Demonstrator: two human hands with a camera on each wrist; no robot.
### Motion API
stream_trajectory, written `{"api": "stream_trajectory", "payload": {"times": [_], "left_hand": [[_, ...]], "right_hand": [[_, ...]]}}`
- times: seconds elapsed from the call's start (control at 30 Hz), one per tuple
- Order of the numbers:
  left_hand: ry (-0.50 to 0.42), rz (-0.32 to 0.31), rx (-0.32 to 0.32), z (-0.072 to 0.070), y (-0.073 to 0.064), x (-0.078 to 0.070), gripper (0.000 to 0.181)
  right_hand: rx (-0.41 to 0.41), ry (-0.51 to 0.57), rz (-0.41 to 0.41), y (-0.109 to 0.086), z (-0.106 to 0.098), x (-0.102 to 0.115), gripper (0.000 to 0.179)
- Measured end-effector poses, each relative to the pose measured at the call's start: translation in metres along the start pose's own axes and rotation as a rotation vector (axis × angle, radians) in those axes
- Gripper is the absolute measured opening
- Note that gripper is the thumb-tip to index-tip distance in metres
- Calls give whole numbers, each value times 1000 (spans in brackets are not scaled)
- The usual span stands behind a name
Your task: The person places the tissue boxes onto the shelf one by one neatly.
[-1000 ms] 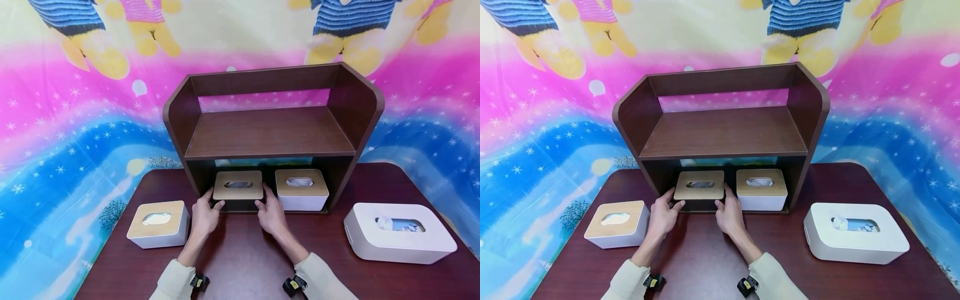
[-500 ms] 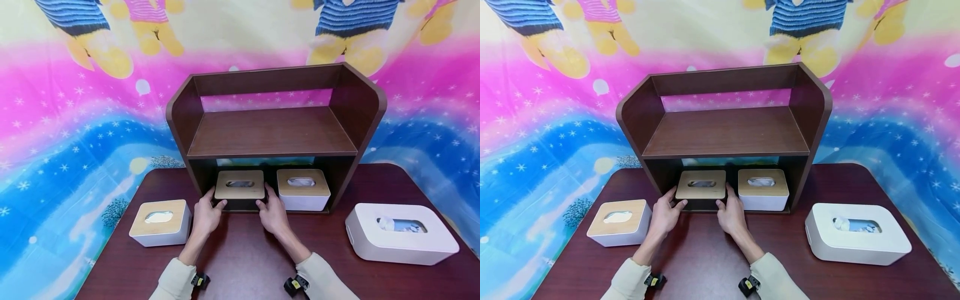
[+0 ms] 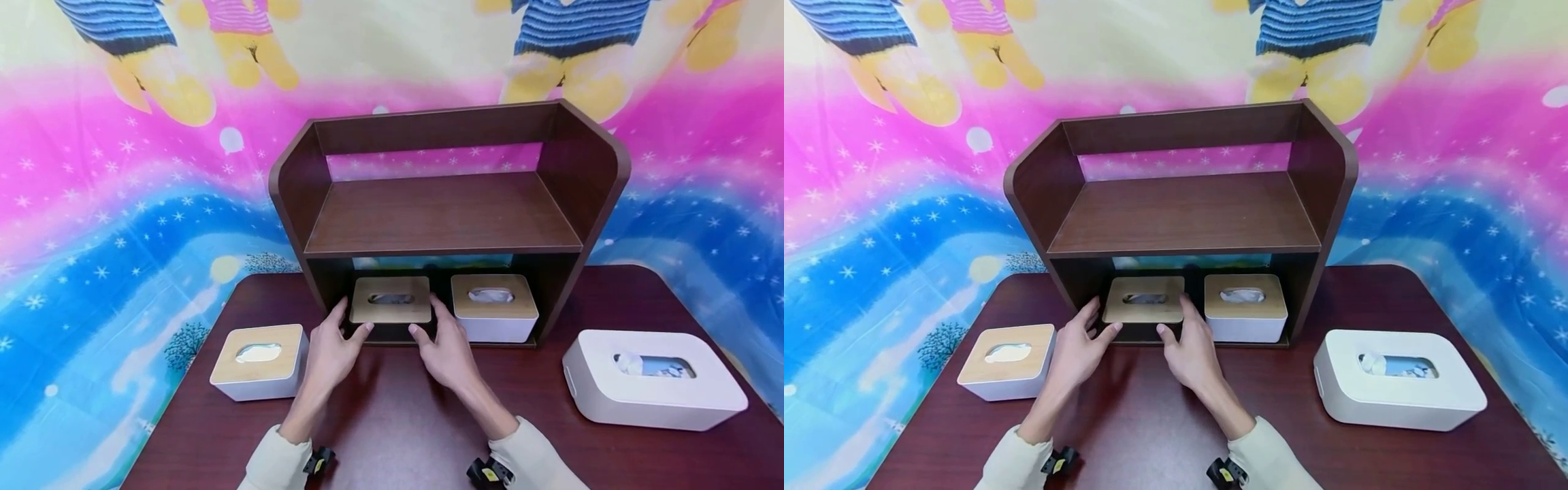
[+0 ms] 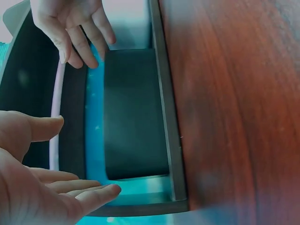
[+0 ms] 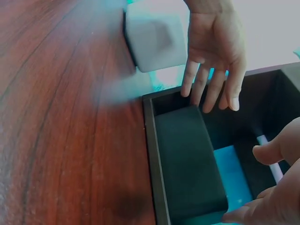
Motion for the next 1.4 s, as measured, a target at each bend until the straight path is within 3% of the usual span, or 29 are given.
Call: {"api": "stream_trajectory", "payload": {"times": [0.3,0.53,0.73,0.9,1.1,1.4], "left_hand": [[22,61,-8,-13,-6,-10,71],[55,91,8,-25,-12,-12,70],[85,61,35,-41,-25,-7,69],[90,21,60,-65,-34,4,71],[105,-18,47,-103,-42,28,77],[209,-102,60,-142,-47,65,84]], "right_hand": [[35,-18,-88,-12,-1,22,75],[71,-30,-113,-20,8,32,74],[121,-25,-144,-27,22,34,69],[209,-2,-146,-32,36,35,67],[297,15,-155,-36,53,40,68],[352,21,-139,-40,82,44,68]]}}
Point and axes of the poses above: each hand's wrist, its own y-axis towards the middle knuckle, its own z-axis out of the palm, x = y × z, the point moved 7 cm from there along y, towards the middle knuckle, and after that the axes turned 2 degrees about -z, right-handed, at the moved point
